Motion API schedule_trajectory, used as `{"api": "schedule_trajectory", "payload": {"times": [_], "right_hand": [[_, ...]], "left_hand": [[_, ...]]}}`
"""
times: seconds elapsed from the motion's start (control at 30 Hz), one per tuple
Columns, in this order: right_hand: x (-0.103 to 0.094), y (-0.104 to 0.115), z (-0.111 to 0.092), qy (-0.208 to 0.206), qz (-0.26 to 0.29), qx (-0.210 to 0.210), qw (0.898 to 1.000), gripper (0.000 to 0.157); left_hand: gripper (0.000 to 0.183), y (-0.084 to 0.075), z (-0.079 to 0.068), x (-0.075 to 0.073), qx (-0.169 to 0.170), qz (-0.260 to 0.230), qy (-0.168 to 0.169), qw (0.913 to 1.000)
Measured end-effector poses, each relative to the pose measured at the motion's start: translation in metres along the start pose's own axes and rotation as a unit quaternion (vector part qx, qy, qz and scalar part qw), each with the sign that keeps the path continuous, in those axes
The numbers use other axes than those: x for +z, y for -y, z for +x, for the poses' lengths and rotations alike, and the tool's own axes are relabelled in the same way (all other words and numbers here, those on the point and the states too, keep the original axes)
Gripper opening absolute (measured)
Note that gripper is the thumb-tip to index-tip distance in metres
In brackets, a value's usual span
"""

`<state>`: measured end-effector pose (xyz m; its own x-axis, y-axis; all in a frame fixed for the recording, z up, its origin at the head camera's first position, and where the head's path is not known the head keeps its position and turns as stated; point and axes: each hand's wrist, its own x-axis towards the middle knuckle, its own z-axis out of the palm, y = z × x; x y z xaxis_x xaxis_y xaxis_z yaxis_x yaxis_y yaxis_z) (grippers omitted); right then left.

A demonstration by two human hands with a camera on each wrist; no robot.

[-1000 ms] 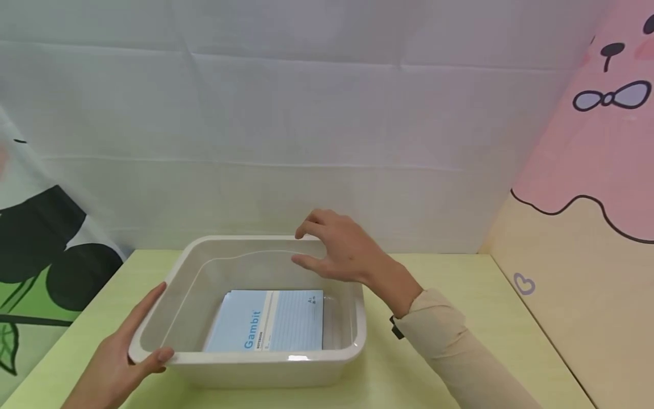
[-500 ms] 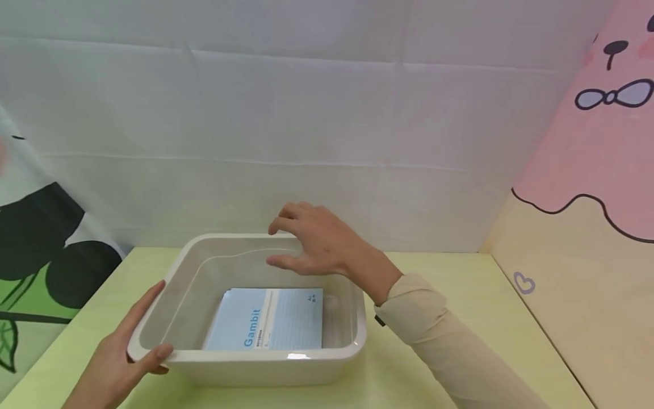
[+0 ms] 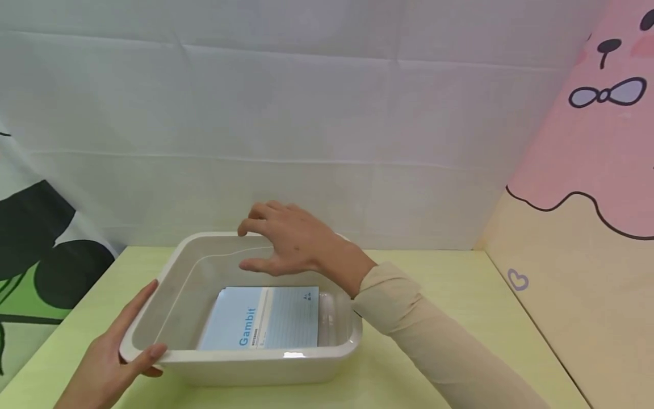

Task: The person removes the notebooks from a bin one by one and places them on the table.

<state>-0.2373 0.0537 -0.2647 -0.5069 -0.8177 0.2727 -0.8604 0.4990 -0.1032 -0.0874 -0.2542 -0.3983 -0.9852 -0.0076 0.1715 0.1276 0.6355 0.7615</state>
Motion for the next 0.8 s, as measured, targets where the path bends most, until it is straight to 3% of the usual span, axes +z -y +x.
{"api": "schedule_trajectory", "payload": {"times": [0.47, 0.8], "right_hand": [[0.009, 0.012, 0.028, 0.044, -0.010, -0.027, 0.999, 0.056], [0.036, 0.019, 0.048, 0.100, -0.059, -0.043, 0.992, 0.071]], "left_hand": [[0.098, -0.001, 0.002, 0.000, -0.036, -0.003, 0.016, 0.9992], [0.098, 0.001, 0.004, -0.001, -0.056, -0.008, 0.025, 0.9981]]}}
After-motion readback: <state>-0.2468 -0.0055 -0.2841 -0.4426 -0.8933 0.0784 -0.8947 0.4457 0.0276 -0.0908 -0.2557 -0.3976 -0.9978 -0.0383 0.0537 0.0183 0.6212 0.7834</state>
